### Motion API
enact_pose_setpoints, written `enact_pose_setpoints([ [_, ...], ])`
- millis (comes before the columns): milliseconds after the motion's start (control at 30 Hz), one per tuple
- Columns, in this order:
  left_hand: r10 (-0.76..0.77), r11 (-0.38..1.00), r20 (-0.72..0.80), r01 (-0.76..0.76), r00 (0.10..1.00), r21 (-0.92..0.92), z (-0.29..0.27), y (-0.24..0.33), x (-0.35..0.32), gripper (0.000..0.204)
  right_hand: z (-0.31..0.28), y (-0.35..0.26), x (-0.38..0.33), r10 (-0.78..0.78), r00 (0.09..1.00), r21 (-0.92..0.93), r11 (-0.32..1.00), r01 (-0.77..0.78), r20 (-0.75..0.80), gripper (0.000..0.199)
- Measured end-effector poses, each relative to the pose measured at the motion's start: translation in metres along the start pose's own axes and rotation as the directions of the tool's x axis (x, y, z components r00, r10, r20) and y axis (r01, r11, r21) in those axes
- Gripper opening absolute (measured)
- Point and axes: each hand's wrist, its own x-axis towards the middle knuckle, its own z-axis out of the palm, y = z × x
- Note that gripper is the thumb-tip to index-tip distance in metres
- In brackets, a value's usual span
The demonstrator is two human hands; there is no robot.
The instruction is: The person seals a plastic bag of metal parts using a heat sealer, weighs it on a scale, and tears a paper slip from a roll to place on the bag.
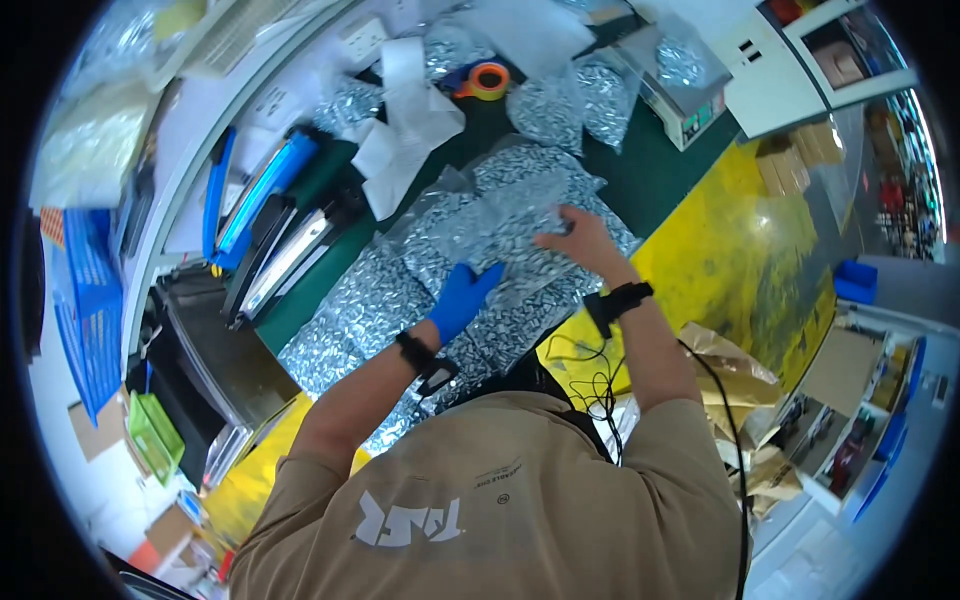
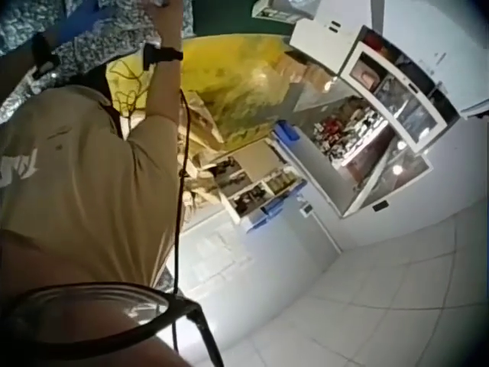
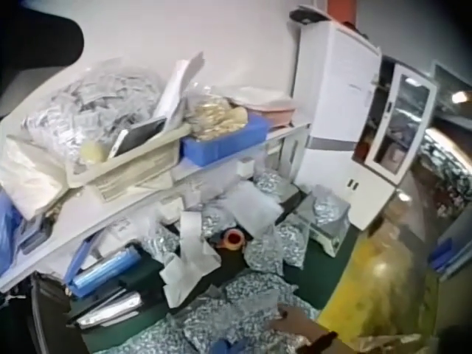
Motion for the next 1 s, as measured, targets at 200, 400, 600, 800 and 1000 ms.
enact_pose_setpoints([
  [200, 0.123, 0.962, 0.177, -0.073, 0.977, -0.265, 0.134, 0.08, 0.068, 0.048, -0.13, 0.07, -0.001, 0.017, 0.993, 0.104, 0.995, -0.005, -0.119, 0.043],
  [400, 0.178, 0.946, 0.324, -0.071, 0.929, -0.317, 0.193, 0.096, 0.13, 0.046, -0.177, 0.135, 0.048, 0.024, 0.955, -0.128, 0.99, -0.064, -0.297, 0.055],
  [600, 0.273, 0.901, 0.527, -0.021, 0.805, -0.434, 0.138, 0.068, 0.115, 0.046, -0.116, 0.182, 0.06, -0.268, 0.851, -0.646, 0.756, -0.105, -0.452, 0.059],
  [800, 0.116, 0.976, 0.467, -0.013, 0.877, -0.218, 0.049, 0.041, 0.025, 0.038, -0.082, 0.16, 0.065, -0.106, 0.871, -0.694, 0.653, -0.303, -0.48, 0.07],
  [1000, 0.068, 0.986, 0.497, 0.019, 0.865, -0.168, 0.022, 0.02, -0.014, 0.036, -0.068, 0.152, 0.075, -0.126, 0.874, -0.71, 0.643, -0.288, -0.469, 0.074],
])
